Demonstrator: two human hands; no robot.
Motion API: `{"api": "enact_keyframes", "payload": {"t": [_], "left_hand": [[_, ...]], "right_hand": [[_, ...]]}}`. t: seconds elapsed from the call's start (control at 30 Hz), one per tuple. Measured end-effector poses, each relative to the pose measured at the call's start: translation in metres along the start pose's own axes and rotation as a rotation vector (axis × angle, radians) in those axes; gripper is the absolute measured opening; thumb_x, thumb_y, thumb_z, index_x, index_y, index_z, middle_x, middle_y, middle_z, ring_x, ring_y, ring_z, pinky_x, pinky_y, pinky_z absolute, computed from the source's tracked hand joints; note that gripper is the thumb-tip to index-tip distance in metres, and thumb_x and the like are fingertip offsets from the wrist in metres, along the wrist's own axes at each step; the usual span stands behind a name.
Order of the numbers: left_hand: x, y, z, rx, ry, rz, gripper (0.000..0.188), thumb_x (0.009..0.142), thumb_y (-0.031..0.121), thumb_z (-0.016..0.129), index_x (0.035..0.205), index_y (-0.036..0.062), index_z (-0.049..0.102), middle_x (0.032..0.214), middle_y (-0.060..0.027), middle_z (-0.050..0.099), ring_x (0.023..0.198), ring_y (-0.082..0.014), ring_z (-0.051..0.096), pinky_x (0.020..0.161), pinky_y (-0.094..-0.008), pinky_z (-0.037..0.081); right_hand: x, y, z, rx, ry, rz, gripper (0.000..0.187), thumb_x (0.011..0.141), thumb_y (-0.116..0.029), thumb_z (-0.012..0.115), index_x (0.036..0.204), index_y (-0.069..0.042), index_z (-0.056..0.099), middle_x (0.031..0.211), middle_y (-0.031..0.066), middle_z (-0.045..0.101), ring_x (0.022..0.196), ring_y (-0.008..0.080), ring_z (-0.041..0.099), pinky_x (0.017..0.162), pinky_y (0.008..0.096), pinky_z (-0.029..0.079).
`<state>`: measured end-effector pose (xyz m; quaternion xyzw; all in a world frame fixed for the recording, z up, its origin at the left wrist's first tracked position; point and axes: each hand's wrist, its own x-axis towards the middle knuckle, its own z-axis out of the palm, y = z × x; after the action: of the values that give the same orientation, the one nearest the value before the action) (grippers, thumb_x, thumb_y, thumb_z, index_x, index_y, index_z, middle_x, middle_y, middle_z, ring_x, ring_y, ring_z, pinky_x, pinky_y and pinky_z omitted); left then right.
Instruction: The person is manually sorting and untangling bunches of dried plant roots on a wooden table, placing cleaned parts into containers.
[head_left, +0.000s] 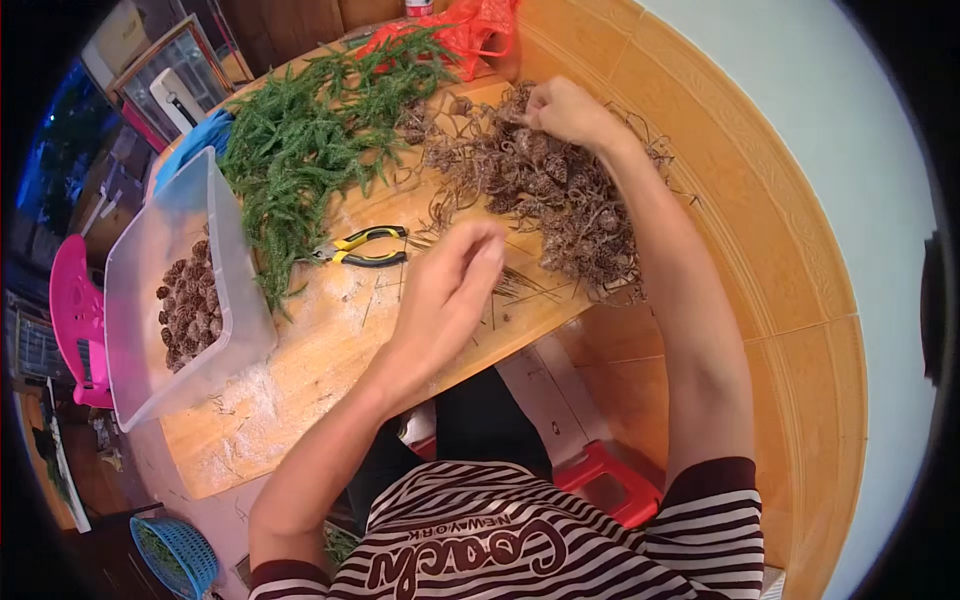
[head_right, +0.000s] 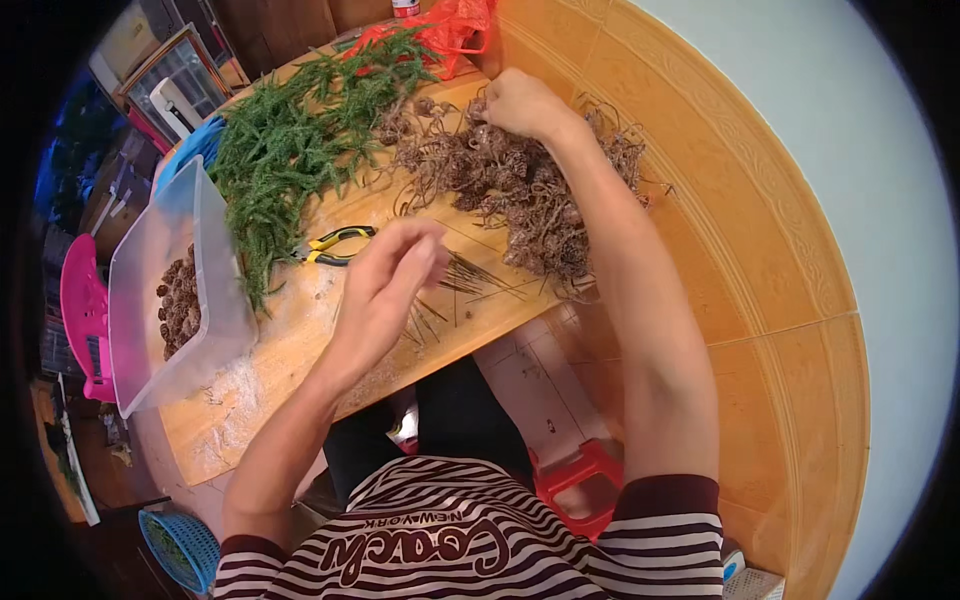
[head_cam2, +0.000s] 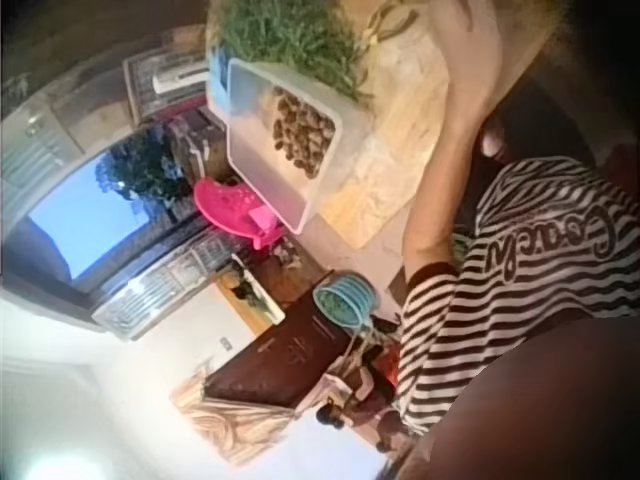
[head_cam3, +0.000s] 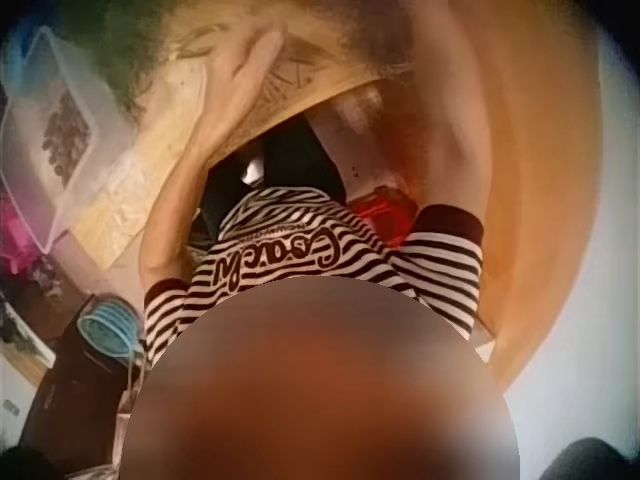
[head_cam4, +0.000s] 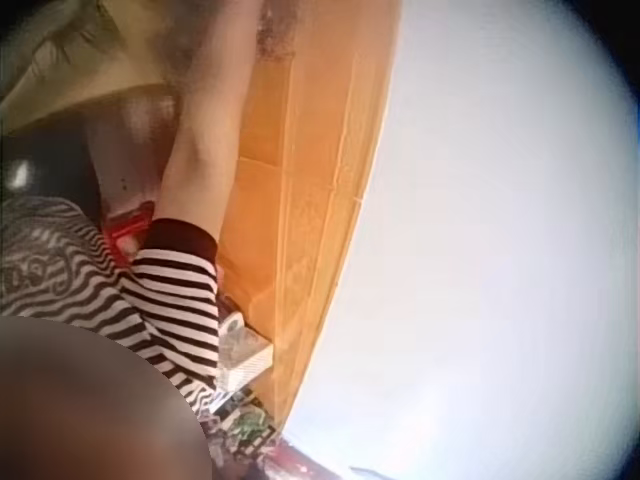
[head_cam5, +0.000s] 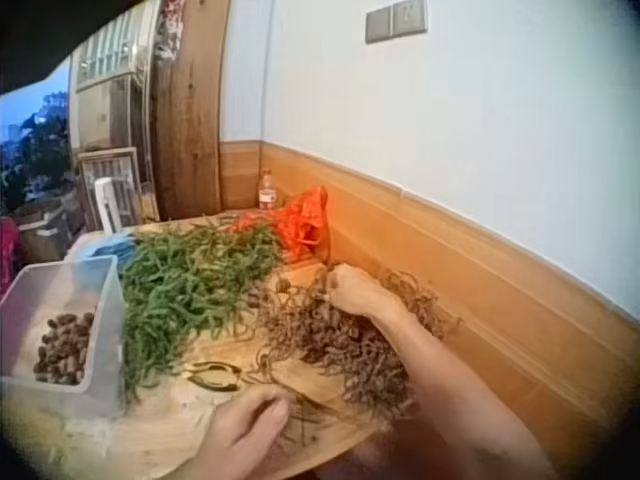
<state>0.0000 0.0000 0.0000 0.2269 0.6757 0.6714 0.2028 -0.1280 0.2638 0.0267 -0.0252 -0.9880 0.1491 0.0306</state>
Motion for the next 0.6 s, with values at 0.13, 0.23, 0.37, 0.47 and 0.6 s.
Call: {"api": "enact_keyframes", "payload": {"t": [0.13, 0.23, 0.37, 0.47, 0.6], "left_hand": [[0.069, -0.026, 0.016, 0.153, 0.009, 0.223, 0.031, 0.095, 0.026, 0.048, 0.112, 0.001, 0.055, 0.094, -0.0113, 0.063, 0.082, -0.0222, 0.06, 0.074, -0.0347, 0.048], [0.1, -0.034, 0.017, 0.207, 0.213, 0.306, 0.034, 0.095, 0.029, 0.05, 0.108, -0.0028, 0.053, 0.091, -0.0111, 0.061, 0.078, -0.0204, 0.059, 0.073, -0.0338, 0.049], [0.115, -0.003, 0.025, -0.213, 0.133, 0.017, 0.038, 0.092, 0.029, 0.058, 0.114, -0.0014, 0.05, 0.094, -0.0081, 0.059, 0.083, -0.0159, 0.06, 0.075, -0.0282, 0.051], [0.116, 0.003, 0.025, -0.097, 0.007, -0.122, 0.043, 0.088, 0.036, 0.062, 0.109, 0.0, 0.052, 0.091, -0.0077, 0.058, 0.08, -0.0154, 0.06, 0.071, -0.0278, 0.053], [0.118, -0.008, 0.024, -0.069, -0.002, -0.071, 0.04, 0.087, 0.038, 0.063, 0.103, 0.0024, 0.053, 0.087, -0.0067, 0.057, 0.074, -0.0145, 0.06, 0.065, -0.0277, 0.054]], "right_hand": [[-0.009, 0.009, -0.016, 0.35, -0.026, -0.022, 0.021, 0.08, -0.02, 0.066, 0.094, -0.003, 0.065, 0.083, 0.0035, 0.066, 0.075, 0.0143, 0.057, 0.066, 0.0309, 0.046], [-0.024, -0.023, -0.024, 0.518, -0.052, 0.045, 0.016, 0.083, -0.018, 0.063, 0.093, -0.005, 0.064, 0.072, -0.0009, 0.06, 0.064, 0.0106, 0.052, 0.059, 0.0272, 0.041], [-0.038, -0.015, -0.028, 0.684, -0.162, 0.078, 0.015, 0.084, -0.018, 0.062, 0.091, -0.005, 0.063, 0.068, -0.0018, 0.056, 0.06, 0.0095, 0.048, 0.055, 0.025, 0.038], [-0.04, -0.015, -0.024, 0.73, -0.24, 0.037, 0.016, 0.084, -0.019, 0.063, 0.09, -0.004, 0.063, 0.069, -0.001, 0.056, 0.061, 0.0092, 0.048, 0.055, 0.0247, 0.038], [-0.044, -0.026, -0.023, 0.679, -0.285, -0.002, 0.018, 0.083, -0.019, 0.063, 0.087, -0.002, 0.062, 0.071, -0.0001, 0.057, 0.064, 0.0095, 0.05, 0.055, 0.0248, 0.04]]}}
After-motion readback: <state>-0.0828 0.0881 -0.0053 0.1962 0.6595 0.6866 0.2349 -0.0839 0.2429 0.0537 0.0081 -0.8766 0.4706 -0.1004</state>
